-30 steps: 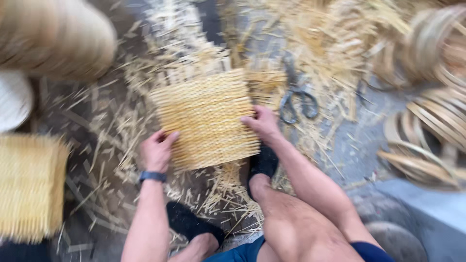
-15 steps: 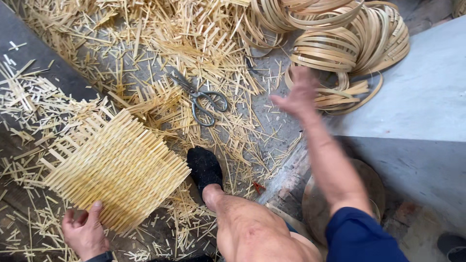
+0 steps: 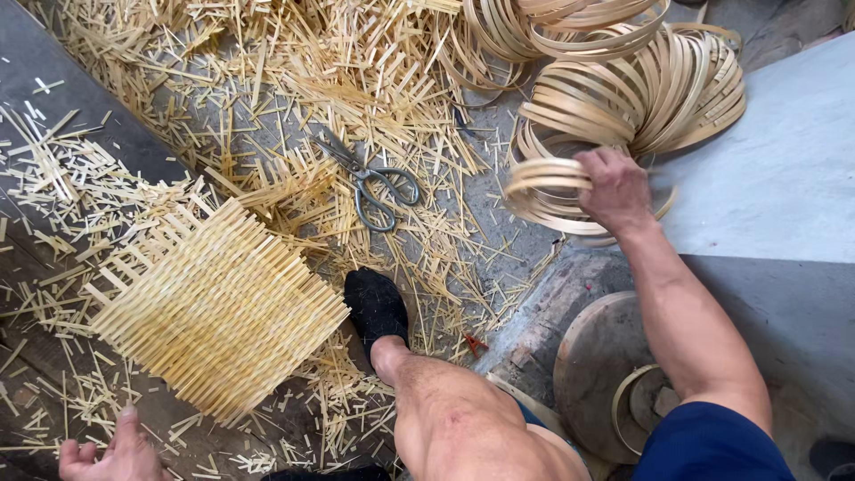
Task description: The person sits on the floor and repeatedly trims the edges of woven bamboo trays using shears. They place each finished tray into a stack and continue the process with new trays.
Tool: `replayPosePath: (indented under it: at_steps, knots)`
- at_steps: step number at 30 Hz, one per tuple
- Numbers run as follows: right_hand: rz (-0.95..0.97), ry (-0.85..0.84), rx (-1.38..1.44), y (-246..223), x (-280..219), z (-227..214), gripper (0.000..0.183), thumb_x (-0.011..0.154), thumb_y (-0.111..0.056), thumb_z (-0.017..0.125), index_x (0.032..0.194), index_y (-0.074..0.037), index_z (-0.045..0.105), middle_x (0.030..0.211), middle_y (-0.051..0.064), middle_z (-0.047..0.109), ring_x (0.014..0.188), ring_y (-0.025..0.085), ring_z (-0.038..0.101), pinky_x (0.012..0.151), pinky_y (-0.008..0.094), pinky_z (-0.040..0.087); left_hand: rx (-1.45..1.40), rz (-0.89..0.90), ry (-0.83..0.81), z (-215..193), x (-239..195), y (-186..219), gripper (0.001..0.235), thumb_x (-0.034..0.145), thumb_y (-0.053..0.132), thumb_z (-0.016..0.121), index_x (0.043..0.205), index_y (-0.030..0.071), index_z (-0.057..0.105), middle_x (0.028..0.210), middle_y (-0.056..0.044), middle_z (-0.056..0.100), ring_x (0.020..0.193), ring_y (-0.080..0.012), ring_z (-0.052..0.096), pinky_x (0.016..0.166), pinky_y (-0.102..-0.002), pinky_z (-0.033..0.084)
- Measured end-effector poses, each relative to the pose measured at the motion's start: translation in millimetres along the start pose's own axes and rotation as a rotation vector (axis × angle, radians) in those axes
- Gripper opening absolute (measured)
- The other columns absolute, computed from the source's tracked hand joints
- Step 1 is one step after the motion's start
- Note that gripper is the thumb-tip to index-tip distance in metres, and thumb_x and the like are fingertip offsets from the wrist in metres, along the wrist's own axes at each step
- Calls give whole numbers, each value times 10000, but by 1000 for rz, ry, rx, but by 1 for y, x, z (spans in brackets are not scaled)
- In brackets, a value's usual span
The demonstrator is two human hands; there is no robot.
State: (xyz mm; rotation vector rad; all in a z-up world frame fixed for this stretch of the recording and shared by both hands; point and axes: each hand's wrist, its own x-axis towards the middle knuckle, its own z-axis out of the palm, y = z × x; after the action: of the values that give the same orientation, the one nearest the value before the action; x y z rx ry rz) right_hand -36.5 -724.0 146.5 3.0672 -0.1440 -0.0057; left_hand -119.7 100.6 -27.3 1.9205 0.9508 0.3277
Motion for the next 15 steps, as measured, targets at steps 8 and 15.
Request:
replayPosePath:
  at_steps: [8,15]
  knots:
    - [29,239,350,-69,31,-82,241,908,-77,738,1135,1,716,1058,214,739,954,339,723,864,452,576,-143,-1,-17,-13,5,-22,715,1037,-25,828,1549,9,329,1397,-142,412,1053,-240,710,822,-300,662]
    - [600,200,1219,-91,103,-51,203,1062,-207,643,1014,-19,705,786,92,650,605,183,581,529,380,491,-136,-29,22,-17,1,-18,672,1015,-19,828,1511,8,376,1401,-128,436,1008,-211,700,784,-279,657]
